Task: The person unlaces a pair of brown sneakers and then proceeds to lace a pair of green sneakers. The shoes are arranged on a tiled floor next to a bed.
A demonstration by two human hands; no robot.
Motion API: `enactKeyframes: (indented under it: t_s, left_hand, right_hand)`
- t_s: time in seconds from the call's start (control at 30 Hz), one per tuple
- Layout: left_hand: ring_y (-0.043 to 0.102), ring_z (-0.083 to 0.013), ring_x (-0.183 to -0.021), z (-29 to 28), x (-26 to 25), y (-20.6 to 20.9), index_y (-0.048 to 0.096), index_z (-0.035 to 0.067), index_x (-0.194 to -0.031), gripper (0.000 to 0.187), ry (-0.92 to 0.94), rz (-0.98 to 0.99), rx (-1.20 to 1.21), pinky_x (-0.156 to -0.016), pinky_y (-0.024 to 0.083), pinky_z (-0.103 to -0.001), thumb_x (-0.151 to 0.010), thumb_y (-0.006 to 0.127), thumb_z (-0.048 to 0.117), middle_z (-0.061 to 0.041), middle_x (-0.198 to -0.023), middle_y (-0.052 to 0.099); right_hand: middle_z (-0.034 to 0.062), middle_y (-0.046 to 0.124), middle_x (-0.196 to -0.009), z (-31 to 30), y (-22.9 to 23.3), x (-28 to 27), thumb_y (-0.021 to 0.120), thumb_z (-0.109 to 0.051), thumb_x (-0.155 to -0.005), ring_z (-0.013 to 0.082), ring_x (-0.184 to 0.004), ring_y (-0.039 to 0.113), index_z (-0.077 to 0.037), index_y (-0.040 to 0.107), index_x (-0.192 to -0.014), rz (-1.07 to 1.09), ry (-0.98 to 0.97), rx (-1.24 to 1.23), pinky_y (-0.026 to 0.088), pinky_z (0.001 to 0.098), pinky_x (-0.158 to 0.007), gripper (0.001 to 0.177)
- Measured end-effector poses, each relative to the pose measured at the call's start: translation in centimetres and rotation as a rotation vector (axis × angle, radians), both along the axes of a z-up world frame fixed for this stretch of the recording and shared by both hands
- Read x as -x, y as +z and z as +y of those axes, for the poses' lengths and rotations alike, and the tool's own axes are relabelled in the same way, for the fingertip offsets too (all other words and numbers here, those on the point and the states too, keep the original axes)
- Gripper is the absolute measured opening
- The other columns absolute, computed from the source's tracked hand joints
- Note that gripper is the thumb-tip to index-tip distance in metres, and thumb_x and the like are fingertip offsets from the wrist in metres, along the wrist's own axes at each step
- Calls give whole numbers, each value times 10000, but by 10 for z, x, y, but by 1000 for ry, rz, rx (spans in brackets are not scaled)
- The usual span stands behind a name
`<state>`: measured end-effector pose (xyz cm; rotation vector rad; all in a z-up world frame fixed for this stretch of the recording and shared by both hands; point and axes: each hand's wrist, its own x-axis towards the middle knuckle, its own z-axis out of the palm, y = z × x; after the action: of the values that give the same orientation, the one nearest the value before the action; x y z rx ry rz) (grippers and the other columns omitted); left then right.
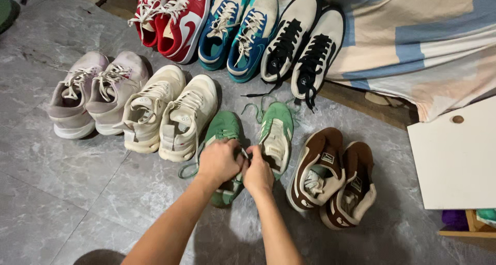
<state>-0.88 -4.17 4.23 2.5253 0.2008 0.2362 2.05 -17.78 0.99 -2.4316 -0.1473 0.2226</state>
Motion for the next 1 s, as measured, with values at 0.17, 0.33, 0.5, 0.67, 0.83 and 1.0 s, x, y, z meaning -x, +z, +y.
enactKeyframes:
  t_s: [0.17,0.33,0.5,0.67,0.83,1.0]
  left_hand:
    - [664,-347,-961,10,-8,-4,788,140,-847,175,-29,10,-190,-808,531,-468,-784,724,290,-131,-932,726]
    - [657,-355,-932,14,-13,-39,815,129,-842,122,138,-79,198,-830,534,-437,-776,744,204,-138,-963,733]
    - [697,-248,-803,21,-19,-66,758,58,-842,139,192,52,554,-771,548,-348,-821,755,196,-121,-852,722]
    - [503,-127,-757,48,-40,-65,686,53,-890,61,230,-57,1279,-703,401,-296,-931,652,83,11,-817,622]
    - [605,-144,-779,57,-35,-33,689,107,-880,119,135,79,1398,-777,466,-330,-953,600,138,2,-815,663]
    - [686,-283,-955,41,-12,10,794,247,-940,207,-8,404,-47,-1044,359,-548,-902,723,437,-85,-949,733]
  right_hand:
    - [212,729,-938,0,-17,-3,635,-234,-879,462,-908,681,-158,537,-1175,-20,-29,-39,501,565,-776,320]
    - [251,715,-874,2,-26,-1,614,-225,-895,477,-859,683,-106,544,-1135,-66,-22,-142,511,563,-761,277]
    - [277,700,-854,8,-20,2,610,-217,-907,501,-848,666,-90,533,-1109,-99,-63,-114,495,581,-752,251]
    - [239,703,-896,14,-6,9,630,-231,-885,484,-854,666,-102,536,-1060,-83,-112,-14,492,583,-726,237]
    - [217,676,-948,15,-8,5,653,-197,-864,456,-868,664,-73,531,-1032,-126,-97,-98,507,551,-747,241]
    - [225,687,-919,9,-28,4,694,-155,-847,446,-870,673,-46,533,-1034,-181,-76,-214,522,514,-758,269]
